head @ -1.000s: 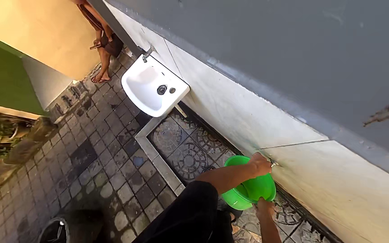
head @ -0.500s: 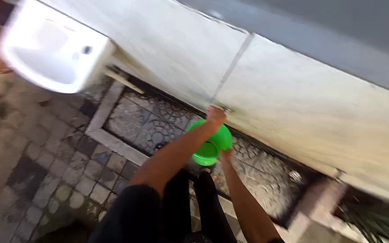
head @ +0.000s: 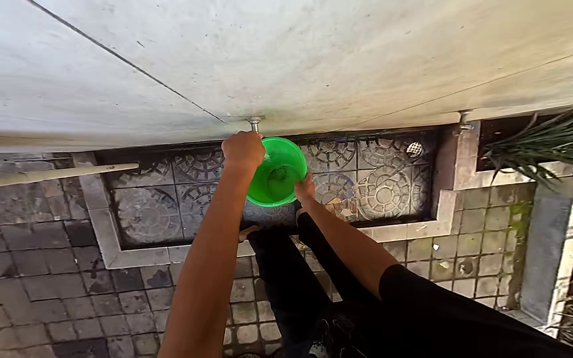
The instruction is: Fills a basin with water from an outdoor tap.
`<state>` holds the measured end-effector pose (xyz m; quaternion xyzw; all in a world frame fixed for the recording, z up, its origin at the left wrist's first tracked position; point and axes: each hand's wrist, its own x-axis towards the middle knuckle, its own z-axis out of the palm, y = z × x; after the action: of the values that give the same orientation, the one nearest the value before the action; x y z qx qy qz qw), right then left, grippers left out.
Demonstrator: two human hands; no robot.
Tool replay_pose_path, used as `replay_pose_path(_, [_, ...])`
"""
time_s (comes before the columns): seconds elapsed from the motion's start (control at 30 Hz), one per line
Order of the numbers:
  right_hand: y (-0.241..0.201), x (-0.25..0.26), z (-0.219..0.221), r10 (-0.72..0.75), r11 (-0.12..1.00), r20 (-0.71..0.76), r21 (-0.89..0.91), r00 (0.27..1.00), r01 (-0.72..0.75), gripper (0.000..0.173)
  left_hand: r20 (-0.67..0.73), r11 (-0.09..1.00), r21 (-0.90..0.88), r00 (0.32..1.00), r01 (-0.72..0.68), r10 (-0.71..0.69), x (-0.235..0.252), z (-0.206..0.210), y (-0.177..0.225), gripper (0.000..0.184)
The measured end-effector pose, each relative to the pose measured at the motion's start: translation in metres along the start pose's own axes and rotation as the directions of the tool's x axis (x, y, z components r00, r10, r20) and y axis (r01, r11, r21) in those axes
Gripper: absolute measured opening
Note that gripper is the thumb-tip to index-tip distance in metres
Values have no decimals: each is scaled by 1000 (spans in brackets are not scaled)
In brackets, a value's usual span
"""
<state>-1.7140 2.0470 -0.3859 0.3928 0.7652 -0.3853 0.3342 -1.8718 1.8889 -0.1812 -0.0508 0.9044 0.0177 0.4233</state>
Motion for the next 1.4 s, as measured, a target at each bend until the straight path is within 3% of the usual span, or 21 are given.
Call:
replay_pose_path(0.4, [5, 3, 6, 47, 999, -2, -18, 999, -47, 54, 19, 999, 21, 999, 32, -32, 2, -4, 5, 47])
replay_pose_path(0.57, [24, 2, -8, -23, 1000, 4, -18, 1000, 23, 70, -45, 988, -146, 998, 42, -49, -19, 5, 12, 24])
replay_pose_path(0.77, [24, -2, -19, -10, 1000, 3, 14, 1000, 10, 63, 56, 943, -311, 992, 121, -109, -5, 3, 13, 27])
replay_pose_path(1.0, [41, 12, -12, 17, 1000, -73, 22, 997, -15, 69, 63, 966, -236, 993, 108, -96, -5, 4, 11, 25])
replay_pose_path(1.13, [36, 1, -20, 44, 998, -77, 44, 996, -40, 69, 105, 990, -93, 990, 108, -98, -8, 5, 19, 25])
replay_pose_path(1.23, [13, 4, -24, 24, 997, -65, 77, 998, -19, 68, 103, 986, -94, 986, 139, -130, -5, -2, 22, 25])
replay_pose_path(1.4, [14, 23, -26, 9, 1000, -47, -4, 999, -9, 75, 110, 980, -134, 985, 149, -135, -2, 3, 22, 23])
